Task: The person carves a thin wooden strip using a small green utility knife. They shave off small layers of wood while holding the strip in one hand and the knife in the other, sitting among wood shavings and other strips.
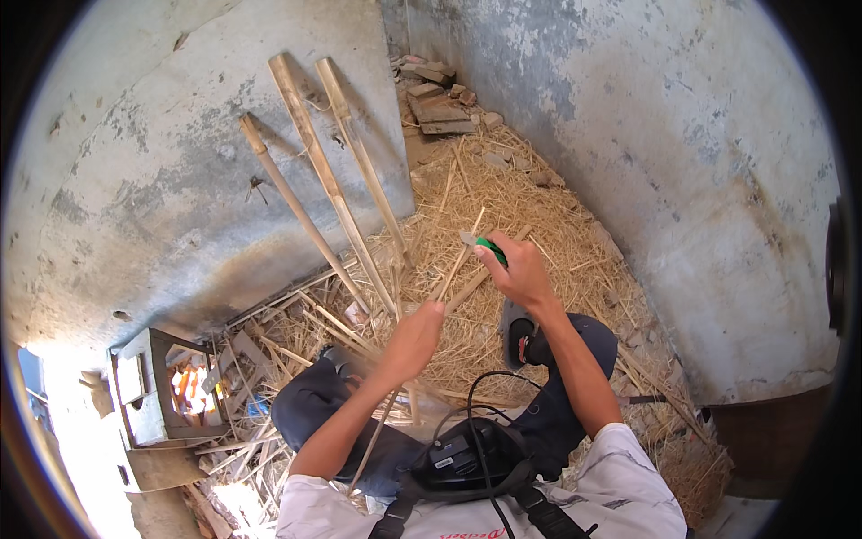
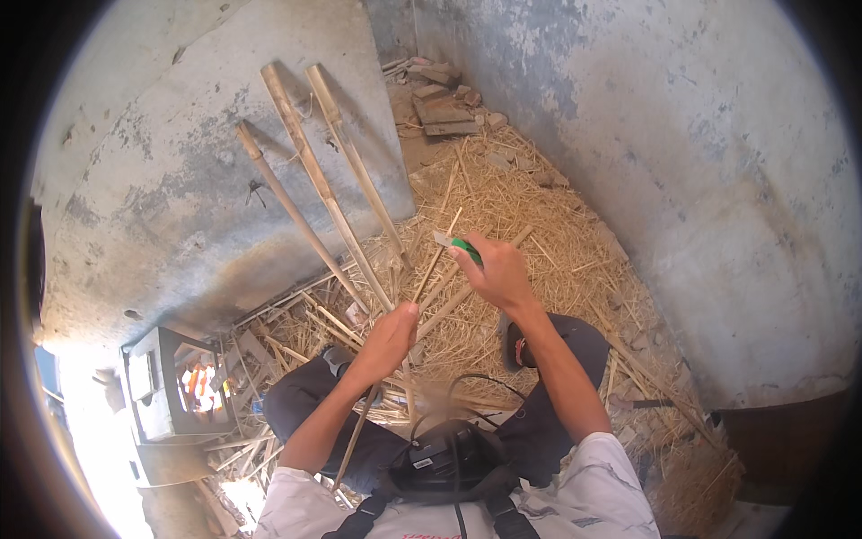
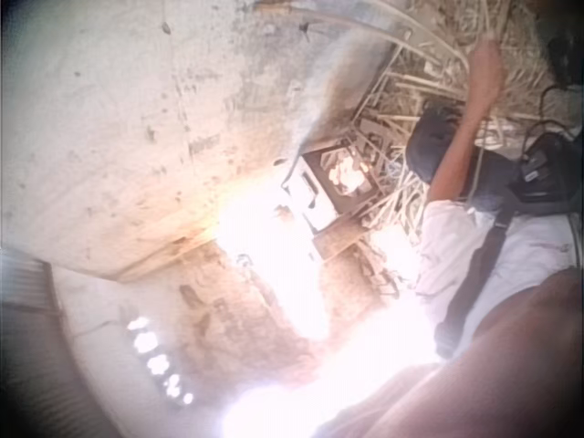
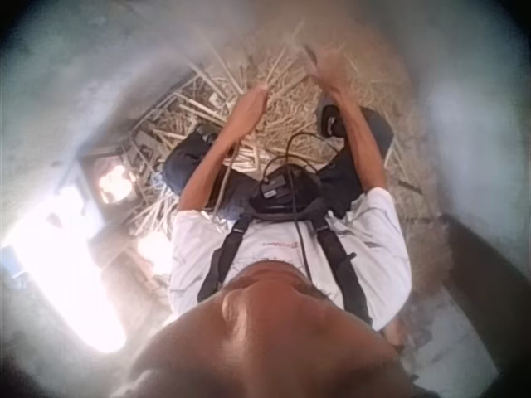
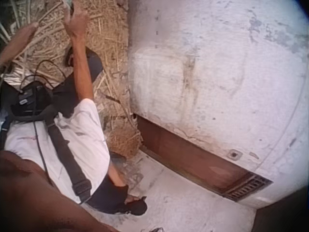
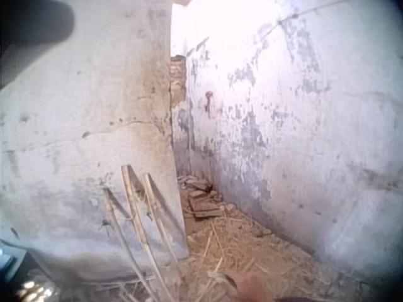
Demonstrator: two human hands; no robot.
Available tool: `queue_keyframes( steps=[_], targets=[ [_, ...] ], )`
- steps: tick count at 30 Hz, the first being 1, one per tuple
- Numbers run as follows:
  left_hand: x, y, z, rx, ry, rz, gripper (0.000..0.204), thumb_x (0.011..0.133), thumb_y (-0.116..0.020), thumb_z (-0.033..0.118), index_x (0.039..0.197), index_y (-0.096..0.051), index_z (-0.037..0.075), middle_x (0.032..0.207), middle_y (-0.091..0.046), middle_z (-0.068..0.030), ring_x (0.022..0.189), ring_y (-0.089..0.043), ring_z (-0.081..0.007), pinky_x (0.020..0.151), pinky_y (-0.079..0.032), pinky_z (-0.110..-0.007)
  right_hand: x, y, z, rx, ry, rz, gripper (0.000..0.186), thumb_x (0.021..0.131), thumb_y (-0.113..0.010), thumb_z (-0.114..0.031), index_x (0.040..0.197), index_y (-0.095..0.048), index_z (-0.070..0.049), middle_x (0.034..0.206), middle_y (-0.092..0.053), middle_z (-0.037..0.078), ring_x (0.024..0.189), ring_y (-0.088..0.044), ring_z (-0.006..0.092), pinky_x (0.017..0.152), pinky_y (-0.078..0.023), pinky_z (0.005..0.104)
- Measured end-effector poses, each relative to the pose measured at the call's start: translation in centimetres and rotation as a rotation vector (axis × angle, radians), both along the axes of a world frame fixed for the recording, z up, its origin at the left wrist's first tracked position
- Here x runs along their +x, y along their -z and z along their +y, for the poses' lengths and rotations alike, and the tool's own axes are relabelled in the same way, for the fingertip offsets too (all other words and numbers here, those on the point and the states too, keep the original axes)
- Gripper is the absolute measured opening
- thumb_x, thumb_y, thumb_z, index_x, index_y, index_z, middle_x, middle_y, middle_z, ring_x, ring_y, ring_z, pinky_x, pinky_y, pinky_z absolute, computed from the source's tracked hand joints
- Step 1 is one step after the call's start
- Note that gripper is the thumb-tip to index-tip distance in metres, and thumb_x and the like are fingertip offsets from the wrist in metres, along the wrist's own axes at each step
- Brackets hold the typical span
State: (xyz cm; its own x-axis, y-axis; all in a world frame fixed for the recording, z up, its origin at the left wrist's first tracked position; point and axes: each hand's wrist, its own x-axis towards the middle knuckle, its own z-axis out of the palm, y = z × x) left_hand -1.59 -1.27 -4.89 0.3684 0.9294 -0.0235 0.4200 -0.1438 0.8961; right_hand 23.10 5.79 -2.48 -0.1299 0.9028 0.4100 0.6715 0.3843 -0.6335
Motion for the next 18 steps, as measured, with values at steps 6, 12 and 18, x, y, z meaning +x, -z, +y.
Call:
queue_keyframes(
  steps=[6, 12, 18],
  targets=[
    [0.0, -4.4, 0.3, -0.657, 0.062, -0.375, 0.034, 0.116, -0.04, 0.043, 0.119, -0.05, 0.011, 0.081, -0.045, 0.0017, 0.05, -0.035, -0.0057, 0.043, -0.027, -0.024, 0.2, 0.0, -0.7, -0.15, -0.059, 0.197, 0.041, 0.106, -0.063, -0.043, 0.116, -0.069, -0.004, 0.072, -0.066, 0.014, 0.064, -0.066, 0.028, 0.065, -0.05, 0.0423],
    [0.3, -2.7, 1.3, -0.701, 0.166, -0.471, 0.033, 0.117, -0.037, 0.043, 0.107, -0.045, 0.012, 0.077, -0.042, 0.0026, 0.049, -0.035, -0.0074, 0.044, -0.029, -0.026, -0.7, -2.3, -2.1, -0.144, -0.2, 0.21, 0.037, 0.105, -0.064, -0.038, 0.109, -0.066, -0.001, 0.073, -0.058, 0.013, 0.063, -0.055, 0.0233, 0.062, -0.044, 0.0389],
    [0.8, -4.8, -1.3, -0.524, 0.226, -0.295, 0.047, 0.117, -0.035, 0.048, 0.094, -0.047, 0.009, 0.077, -0.043, 0.0002, 0.054, -0.04, -0.0117, 0.05, -0.035, -0.03, 1.4, -6.4, -6.7, -0.06, -0.189, 0.137, 0.032, 0.103, -0.068, -0.034, 0.109, -0.068, -0.002, 0.079, -0.065, 0.016, 0.068, -0.064, 0.0325, 0.065, -0.049, 0.041]
  ],
)
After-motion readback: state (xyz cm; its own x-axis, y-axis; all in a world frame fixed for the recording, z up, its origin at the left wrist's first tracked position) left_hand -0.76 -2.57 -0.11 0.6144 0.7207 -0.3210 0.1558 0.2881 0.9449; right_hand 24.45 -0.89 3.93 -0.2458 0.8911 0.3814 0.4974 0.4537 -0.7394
